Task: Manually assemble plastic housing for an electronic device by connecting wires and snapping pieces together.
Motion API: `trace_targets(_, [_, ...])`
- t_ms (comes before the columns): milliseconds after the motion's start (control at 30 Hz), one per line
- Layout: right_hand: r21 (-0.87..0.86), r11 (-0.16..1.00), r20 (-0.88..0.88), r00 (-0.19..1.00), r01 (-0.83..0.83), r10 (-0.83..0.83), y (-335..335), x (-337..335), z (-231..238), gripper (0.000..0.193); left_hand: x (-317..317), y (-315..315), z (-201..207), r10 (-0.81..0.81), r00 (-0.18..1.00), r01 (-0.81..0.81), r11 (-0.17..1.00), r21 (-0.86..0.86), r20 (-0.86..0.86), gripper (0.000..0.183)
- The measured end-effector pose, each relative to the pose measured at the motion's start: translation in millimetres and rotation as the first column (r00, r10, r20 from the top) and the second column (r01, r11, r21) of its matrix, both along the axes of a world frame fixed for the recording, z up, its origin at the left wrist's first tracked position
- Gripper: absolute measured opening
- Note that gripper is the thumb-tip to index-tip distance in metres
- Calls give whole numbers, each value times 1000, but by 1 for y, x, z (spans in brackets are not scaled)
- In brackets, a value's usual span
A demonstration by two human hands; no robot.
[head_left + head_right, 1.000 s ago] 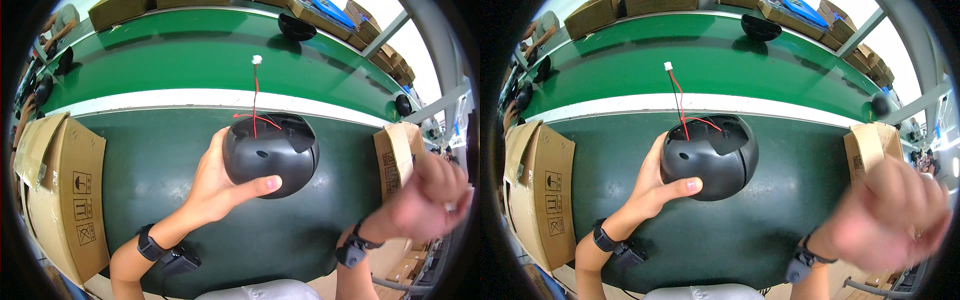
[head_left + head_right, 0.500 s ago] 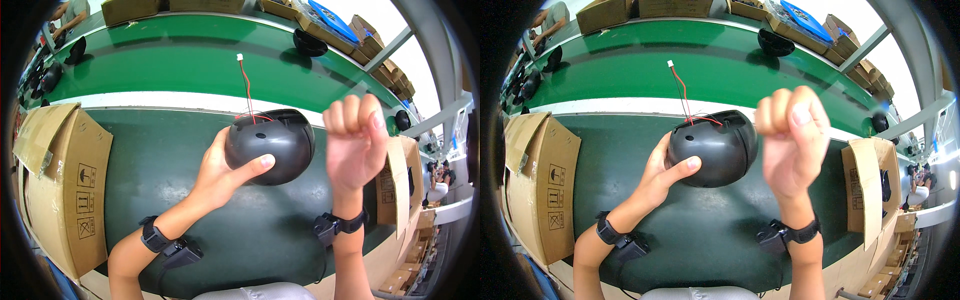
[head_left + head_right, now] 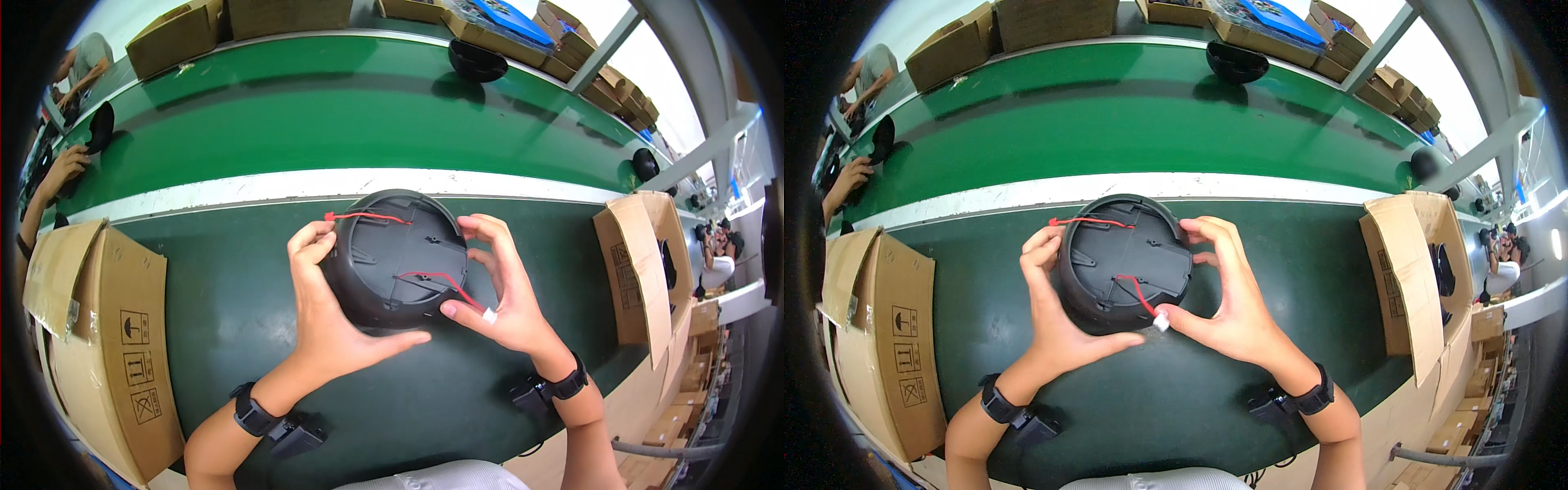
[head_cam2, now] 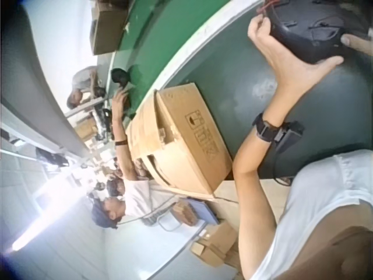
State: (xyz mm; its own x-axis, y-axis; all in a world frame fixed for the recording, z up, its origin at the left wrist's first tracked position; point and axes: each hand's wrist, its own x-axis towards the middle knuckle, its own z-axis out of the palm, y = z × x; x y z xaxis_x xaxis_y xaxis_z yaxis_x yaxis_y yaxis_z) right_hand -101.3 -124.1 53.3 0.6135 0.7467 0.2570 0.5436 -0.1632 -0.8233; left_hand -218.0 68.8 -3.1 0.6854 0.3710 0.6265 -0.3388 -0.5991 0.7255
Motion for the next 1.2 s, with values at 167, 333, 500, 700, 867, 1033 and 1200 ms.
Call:
trace_targets(167, [26, 999, -23, 999, -42, 43, -5, 6, 2, 82, 1, 9, -1, -58, 998, 45, 944, -326, -29, 64])
trace_targets(333, [342, 938, -419, 903, 61, 94, -1, 15, -10, 61, 21, 35, 4, -211, 977, 166, 808, -566, -14, 60])
trace_targets(500, [397, 905, -441, 897, 157, 38, 45, 25, -27, 60, 50, 24, 9, -506, 862, 425, 692, -584, 28, 62])
trace_targets(700, [434, 898, -530, 787, -69, 316, 50, 29, -29, 55, 52, 28, 16, -624, 777, 528, 576, -624, 81, 64])
trace_targets(867, [358, 930, -483, 835, -87, 264, 53, 38, -28, 67, 41, 18, 16, -571, 819, 477, 618, -624, 60, 77])
trace_targets(1033, [519, 847, -644, 703, 114, 300, 43, 52, -36, 62, 34, 25, 10, -541, 840, 475, 707, -524, 32, 87])
trace_targets(1200, [460, 865, -412, 911, 200, 8, 31, 121, -23, 39, 56, 59, 10, -681, 731, 496, 496, -713, 35, 90])
